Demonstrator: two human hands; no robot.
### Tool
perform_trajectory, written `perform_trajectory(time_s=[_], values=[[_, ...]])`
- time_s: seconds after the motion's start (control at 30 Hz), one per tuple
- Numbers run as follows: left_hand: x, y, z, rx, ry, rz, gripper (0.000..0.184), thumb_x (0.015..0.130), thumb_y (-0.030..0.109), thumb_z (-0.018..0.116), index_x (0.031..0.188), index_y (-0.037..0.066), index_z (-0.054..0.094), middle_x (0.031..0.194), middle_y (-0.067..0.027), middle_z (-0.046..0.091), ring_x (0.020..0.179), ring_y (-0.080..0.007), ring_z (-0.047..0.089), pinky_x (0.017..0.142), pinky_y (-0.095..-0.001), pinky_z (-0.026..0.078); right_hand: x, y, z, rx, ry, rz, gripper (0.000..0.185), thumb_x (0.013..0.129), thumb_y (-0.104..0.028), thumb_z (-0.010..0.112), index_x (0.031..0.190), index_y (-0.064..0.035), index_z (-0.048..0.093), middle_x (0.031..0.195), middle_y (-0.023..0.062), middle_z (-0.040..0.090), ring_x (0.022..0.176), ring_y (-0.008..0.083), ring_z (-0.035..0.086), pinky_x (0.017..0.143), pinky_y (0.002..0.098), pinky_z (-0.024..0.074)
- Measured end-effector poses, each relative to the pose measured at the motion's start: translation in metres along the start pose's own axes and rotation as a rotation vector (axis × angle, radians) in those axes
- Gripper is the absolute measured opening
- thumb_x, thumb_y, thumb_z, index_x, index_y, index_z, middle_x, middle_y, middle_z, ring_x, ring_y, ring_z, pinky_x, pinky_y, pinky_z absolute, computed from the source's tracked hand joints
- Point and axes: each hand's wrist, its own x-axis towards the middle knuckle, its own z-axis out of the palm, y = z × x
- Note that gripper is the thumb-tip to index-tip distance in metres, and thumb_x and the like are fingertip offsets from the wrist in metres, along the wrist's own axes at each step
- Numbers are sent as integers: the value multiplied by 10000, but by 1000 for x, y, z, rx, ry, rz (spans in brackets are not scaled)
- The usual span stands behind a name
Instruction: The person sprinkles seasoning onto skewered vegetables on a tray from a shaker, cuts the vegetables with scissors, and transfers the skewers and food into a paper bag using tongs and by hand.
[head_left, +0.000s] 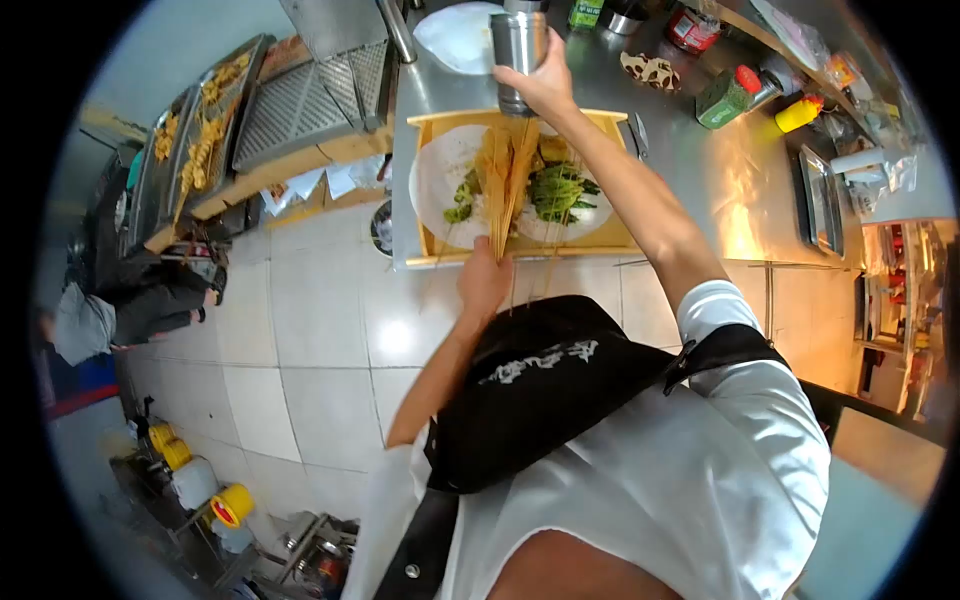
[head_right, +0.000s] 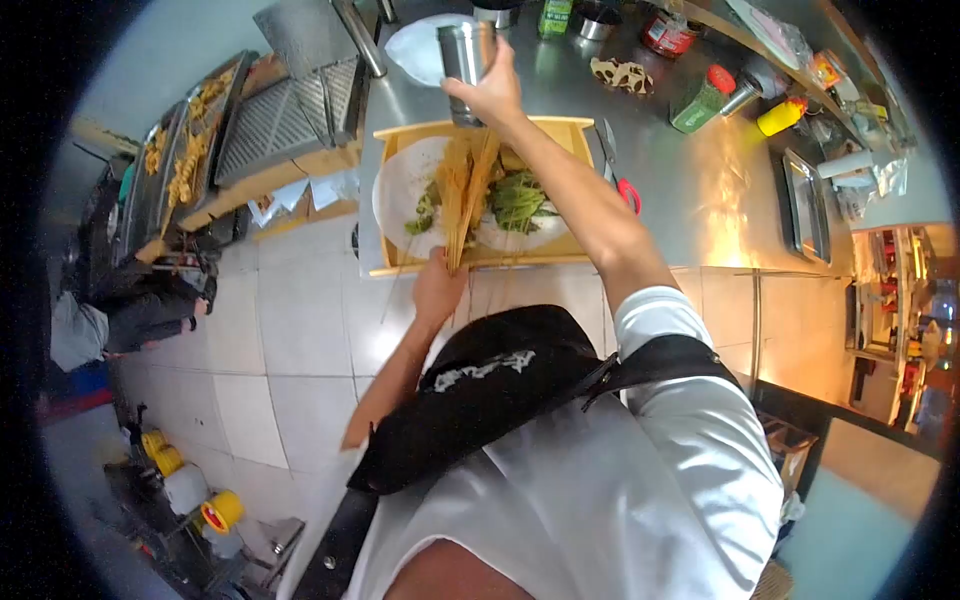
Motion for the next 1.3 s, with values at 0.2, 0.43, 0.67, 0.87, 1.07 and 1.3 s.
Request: perform_trajectory(time_s=[0.2,0.43,0.67,0.87,1.07,1.3], values=[[13,-4,-11,-336,162,112,177,896,128,487,968,-13,567,762,-210,641,676,-374,620,595,-412,464,-2,14,-18,-34,84,-59,955,655,-208,834,1347,34,221,1151,196,518,1021,253,570,865,354,505],[5,20,-40,-1438,-538,-353,116,950,141,463,968,53,537,666,-12,507,464,-69,361,381,-205,273,-6,-3,-37,253,101,-70,802,702,-115,793,1289,9,260,1083,179,535,913,252,621,787,379,564],[19,3,-4,-1369,-482,-426,171,969,261,518,1017,96,508,759,-44,577,501,-84,433,411,-212,360,-24,-27,-42,351,-24,-37,1052,647,-270,828,1388,60,158,1200,226,490,1060,303,570,891,418,516],[19,6,-3,-1179,-475,-389,298,999,243,427,1056,-27,540,844,-120,647,543,-136,549,464,-265,468,-24,-26,-21,268,47,-144,1036,647,-221,831,1394,56,170,1207,202,502,1089,272,548,941,369,466],[19,13,-4,-1029,-367,-314,258,995,194,404,1102,-15,510,901,-156,647,572,-189,600,479,-293,512,-9,-14,2,273,25,-284,930,666,-180,817,1344,33,217,1170,192,494,1022,254,578,831,371,533],[21,15,1,-978,-322,-247,241,986,144,389,1162,14,489,918,-135,627,609,-202,618,518,-322,540,3,-41,14,453,159,-144,1047,590,-265,841,1372,44,217,1215,217,495,1106,293,526,947,400,437]])
